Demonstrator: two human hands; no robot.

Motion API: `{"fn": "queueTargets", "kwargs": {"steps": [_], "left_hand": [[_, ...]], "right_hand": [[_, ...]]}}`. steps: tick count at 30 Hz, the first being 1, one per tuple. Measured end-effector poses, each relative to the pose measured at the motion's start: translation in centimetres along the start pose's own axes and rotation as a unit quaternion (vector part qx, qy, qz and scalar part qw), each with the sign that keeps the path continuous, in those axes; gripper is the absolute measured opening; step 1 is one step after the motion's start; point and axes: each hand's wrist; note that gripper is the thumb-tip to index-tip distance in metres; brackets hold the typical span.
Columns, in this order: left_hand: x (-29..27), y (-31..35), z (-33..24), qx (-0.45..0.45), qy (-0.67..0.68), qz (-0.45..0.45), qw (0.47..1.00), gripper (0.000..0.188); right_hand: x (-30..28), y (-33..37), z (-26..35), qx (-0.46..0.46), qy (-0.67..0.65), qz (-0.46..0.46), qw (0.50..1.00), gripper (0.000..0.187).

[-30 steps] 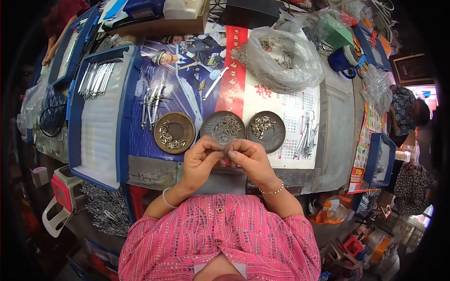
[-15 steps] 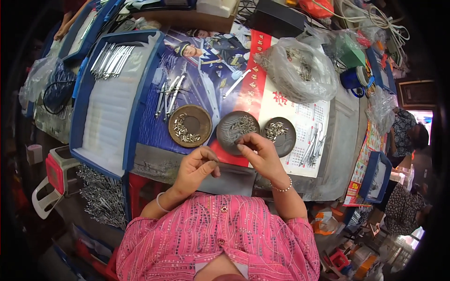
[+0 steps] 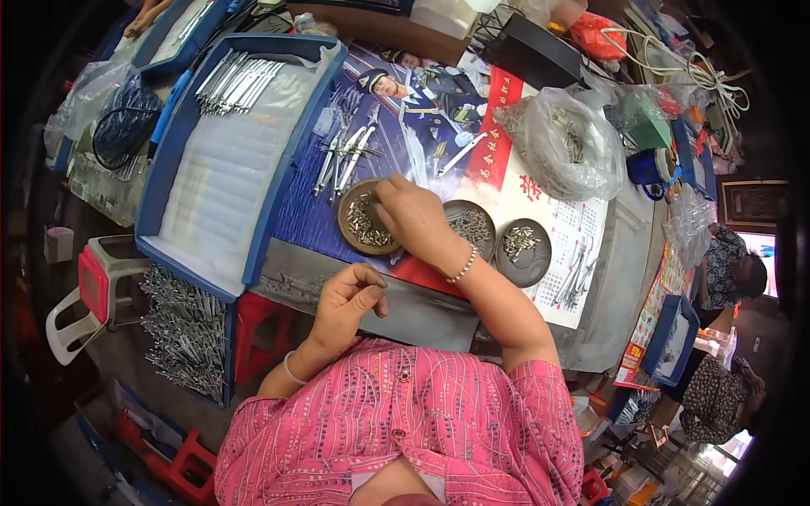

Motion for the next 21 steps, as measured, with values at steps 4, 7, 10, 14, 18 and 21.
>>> {"fn": "queueTargets", "kwargs": {"steps": [4, 7, 10, 14, 18, 21], "left_hand": [[-0.6, -0.1, -0.2, -0.022, 0.097, -0.02, 0.995, 0.014], [-0.9, -0.6, -0.1, -0.031, 0.156, -0.023, 0.987, 0.016], [-1.2, -1.0, -0.2, -0.036, 0.205, -0.011, 0.978, 0.018], [-1.2, -1.5, -0.2, -0.044, 0.26, 0.006, 0.965, 0.017], [-1.1, -1.7, 0.0, -0.042, 0.251, 0.004, 0.967, 0.016], [-1.0, -2.0, 0.1, -0.039, 0.248, -0.006, 0.968, 0.016]], "right_hand": [[1.3, -1.2, 0.1, -0.015, 0.085, -0.003, 0.996, 0.012], [2.0, -1.6, -0.1, -0.018, 0.118, 0.007, 0.993, 0.013], [2.5, -1.7, -0.1, -0.03, 0.126, -0.003, 0.992, 0.013], [2.2, -1.5, -0.2, -0.029, 0.123, -0.004, 0.992, 0.014], [0.8, -0.5, -0.3, 0.01, 0.042, 0.006, 0.999, 0.016], [-1.6, 1.1, 0.2, 0.038, -0.094, 0.002, 0.995, 0.017]]}}
Point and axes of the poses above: each hand's wrist, its own y-axis away from the middle knuckle, its own x-axis out of the palm, z = x × y, and after that the axes turned 2 degrees about -y, right-handed
